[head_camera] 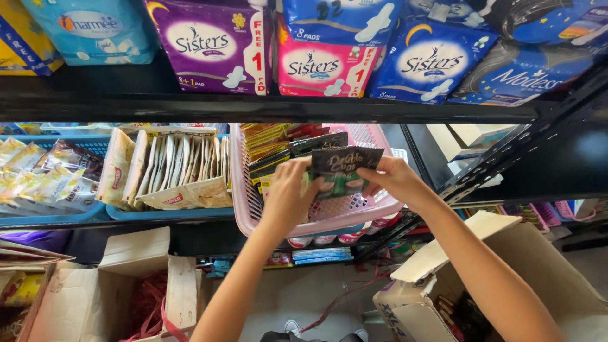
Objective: Sorting and organizing small sachets of coffee and other food items into a pink basket and storage box.
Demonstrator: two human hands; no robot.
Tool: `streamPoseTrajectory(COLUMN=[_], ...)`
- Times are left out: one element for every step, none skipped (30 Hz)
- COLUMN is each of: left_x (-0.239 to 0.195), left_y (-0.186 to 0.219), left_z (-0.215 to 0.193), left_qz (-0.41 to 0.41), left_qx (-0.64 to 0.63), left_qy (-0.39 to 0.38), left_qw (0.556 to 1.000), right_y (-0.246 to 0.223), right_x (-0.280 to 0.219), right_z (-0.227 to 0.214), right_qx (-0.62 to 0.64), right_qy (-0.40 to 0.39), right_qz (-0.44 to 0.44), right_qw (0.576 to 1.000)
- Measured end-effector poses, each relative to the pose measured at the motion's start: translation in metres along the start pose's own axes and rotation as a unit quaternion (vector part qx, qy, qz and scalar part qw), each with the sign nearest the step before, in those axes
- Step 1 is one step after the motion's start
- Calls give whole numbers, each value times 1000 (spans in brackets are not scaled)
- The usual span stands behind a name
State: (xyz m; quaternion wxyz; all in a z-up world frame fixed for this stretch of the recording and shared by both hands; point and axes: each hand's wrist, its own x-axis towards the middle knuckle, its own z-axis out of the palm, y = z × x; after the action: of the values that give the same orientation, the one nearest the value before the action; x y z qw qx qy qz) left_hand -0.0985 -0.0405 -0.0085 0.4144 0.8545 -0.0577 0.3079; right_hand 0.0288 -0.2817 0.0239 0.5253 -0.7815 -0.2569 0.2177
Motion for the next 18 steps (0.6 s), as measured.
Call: streamPoseTrajectory(left_x=[3, 7, 5, 1, -3, -6, -9, -11, -12, -13, -15, -14, -14, -14, -14, -14, -14, -14], left_y=[5, 10, 0, -10, -20, -28, -35, -42, -43, -43, -44, -44, -44, -43, -45, -46, -48, -48], left_z=[-15, -31, -33, -36, -38, -36, -34, -32, -33, -35, -37, -39, -41, -43, -42, -41, -40, -39], left_qz=[67, 133, 134, 106, 79, 79, 58, 37, 37, 22, 6, 6, 13, 21, 21, 19, 17, 17], left_qx=[71, 142, 143, 172, 200, 200, 206, 211, 211, 215, 220, 220, 223, 224, 224, 233, 242, 242], left_qy=[34, 67, 67, 23, -22, -23, -40, -57, -58, -44, -30, -32, -23, -13, -15, -13, -11, -12], left_qw=[995, 979, 978, 979, 976, 976, 976, 975, 975, 975, 975, 975, 975, 974, 974, 972, 970, 970], right_y=[6, 11, 8, 6, 5, 10, 14, 19, 20, 21, 23, 24, 24, 24, 27, 30, 33, 30], right_x=[5, 10, 13, 14, 15, 21, 27, 32, 37, 42, 46, 49, 52, 54, 55, 57, 58, 56], right_z=[-5, -10, -9, -7, -5, -1, 2, 5, 10, 16, 22, 25, 28, 31, 31, 31, 31, 31], right_qx=[-2, -2, -2, -29, -56, -56, -51, -46, -46, -32, -18, -16, -30, -44, -44, -60, -76, -76], right_qy=[21, 42, 42, 46, 50, 50, 41, 33, 33, 26, 19, 20, 34, 48, 49, 47, 46, 46], right_qz=[3, 5, 4, 21, 38, 39, 36, 33, 34, 40, 46, 47, 58, 70, 71, 58, 45, 45], right_qw=[1000, 999, 999, 998, 996, 996, 997, 998, 998, 998, 999, 999, 997, 995, 995, 995, 995, 995])
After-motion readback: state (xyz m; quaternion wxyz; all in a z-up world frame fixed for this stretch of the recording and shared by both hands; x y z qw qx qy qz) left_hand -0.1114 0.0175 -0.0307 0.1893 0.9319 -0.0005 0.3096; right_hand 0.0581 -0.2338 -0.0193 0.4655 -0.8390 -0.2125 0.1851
